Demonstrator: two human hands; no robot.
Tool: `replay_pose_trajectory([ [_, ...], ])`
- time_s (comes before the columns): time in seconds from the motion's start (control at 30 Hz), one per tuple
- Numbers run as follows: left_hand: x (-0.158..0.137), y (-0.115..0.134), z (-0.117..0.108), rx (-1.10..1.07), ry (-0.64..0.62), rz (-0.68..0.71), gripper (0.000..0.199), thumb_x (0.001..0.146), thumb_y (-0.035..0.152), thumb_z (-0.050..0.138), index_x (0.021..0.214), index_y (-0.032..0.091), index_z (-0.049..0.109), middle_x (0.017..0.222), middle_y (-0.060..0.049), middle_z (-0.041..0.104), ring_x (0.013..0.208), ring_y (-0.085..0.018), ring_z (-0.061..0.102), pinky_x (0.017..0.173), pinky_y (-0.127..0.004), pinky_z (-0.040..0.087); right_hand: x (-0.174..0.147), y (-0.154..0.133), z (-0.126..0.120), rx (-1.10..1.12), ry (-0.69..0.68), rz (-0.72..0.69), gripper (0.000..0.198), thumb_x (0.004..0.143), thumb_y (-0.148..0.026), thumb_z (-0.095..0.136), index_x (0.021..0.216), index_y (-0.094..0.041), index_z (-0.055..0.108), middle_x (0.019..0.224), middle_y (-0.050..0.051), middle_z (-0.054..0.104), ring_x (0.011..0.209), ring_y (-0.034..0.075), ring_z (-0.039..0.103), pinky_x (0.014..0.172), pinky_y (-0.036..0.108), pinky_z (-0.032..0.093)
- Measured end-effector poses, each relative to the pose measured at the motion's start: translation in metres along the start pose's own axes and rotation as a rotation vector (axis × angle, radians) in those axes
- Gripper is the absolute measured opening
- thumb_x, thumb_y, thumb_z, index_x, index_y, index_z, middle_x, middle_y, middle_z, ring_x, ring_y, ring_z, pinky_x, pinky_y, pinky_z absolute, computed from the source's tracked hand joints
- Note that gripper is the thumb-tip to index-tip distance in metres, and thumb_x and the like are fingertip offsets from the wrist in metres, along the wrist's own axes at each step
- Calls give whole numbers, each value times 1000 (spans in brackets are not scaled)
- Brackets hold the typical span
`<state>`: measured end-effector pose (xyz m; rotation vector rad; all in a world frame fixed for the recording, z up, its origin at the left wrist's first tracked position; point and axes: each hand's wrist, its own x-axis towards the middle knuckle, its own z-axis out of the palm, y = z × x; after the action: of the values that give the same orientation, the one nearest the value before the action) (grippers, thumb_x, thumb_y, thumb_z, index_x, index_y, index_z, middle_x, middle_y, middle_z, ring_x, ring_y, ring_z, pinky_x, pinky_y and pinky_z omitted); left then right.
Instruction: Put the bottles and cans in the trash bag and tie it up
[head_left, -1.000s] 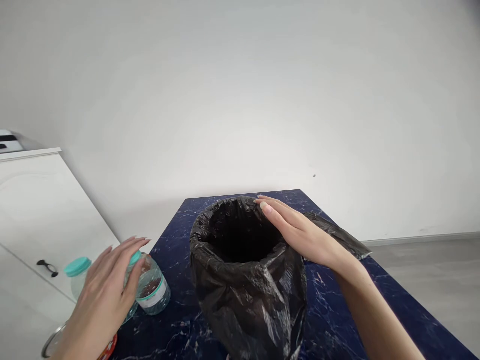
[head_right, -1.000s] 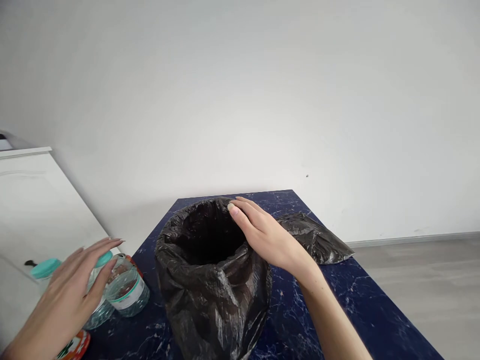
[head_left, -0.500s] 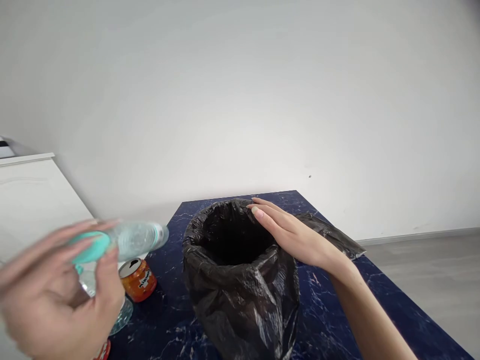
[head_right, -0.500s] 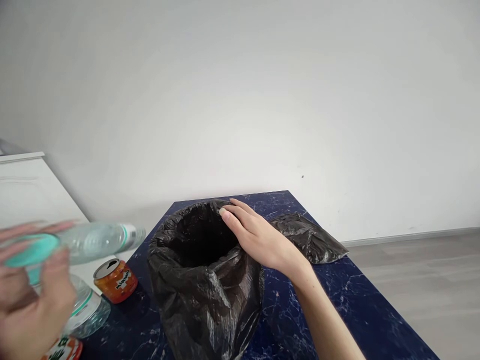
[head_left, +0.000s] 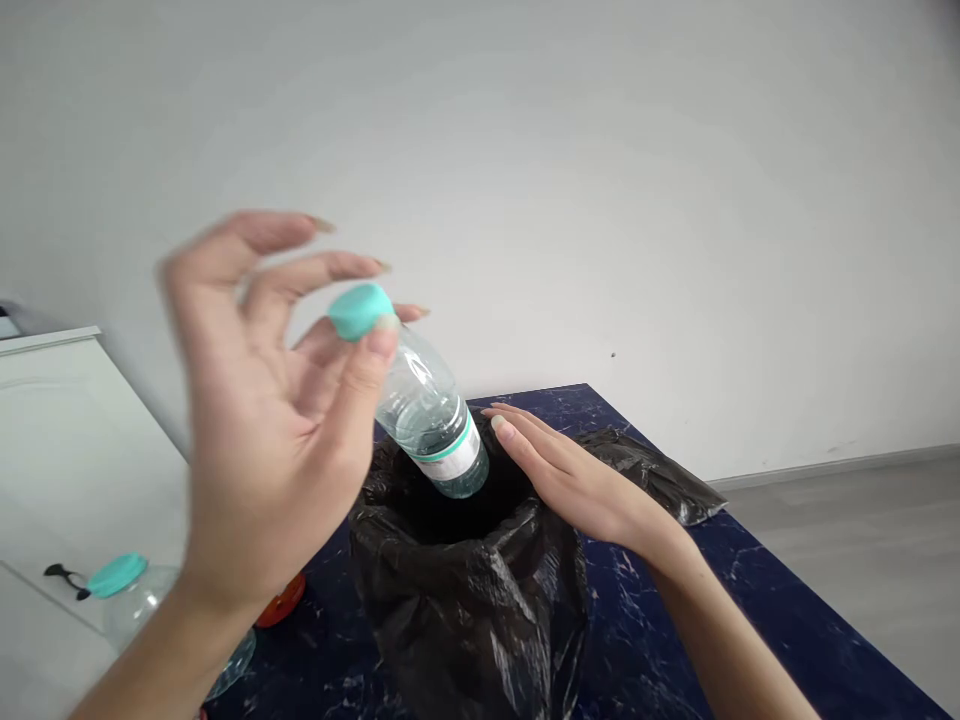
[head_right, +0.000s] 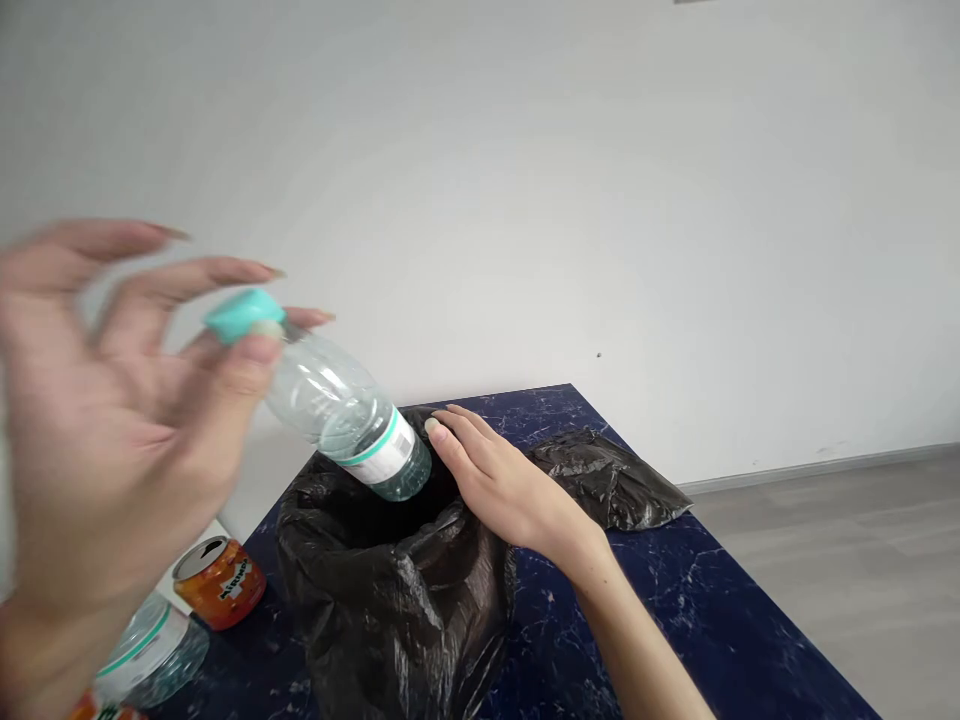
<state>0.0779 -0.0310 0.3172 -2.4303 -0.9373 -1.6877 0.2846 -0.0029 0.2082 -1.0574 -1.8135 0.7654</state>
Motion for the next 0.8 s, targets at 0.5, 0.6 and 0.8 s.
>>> replay_pose_trajectory([
  [0.5,-20,-65,36,-23,-471,-239,47,111,37,53,154,40,36,160,-6,54,137,-27,66,116,-50,57,3,7,0,-37,6,-103,61,114,-61,34,160,-27,55,168,6,53,162,23,41,137,50,28],
  [0.6,-22,-74,37,31,-557,-263,47,111,42,51,155,41,35,164,-8,52,137,-28,66,114,-50,57,3,6,-1,-46,2,-99,61,114,-63,33,158,-29,58,167,6,54,162,24,40,137,52,28],
  [0.8,-19,-89,38,89,-750,-256,44,113,46,46,156,39,38,164,-8,54,148,-28,57,119,-49,52,3,4,-2,-24,-2,-97,59,114,-62,33,157,-29,58,167,5,54,163,24,39,138,51,27],
])
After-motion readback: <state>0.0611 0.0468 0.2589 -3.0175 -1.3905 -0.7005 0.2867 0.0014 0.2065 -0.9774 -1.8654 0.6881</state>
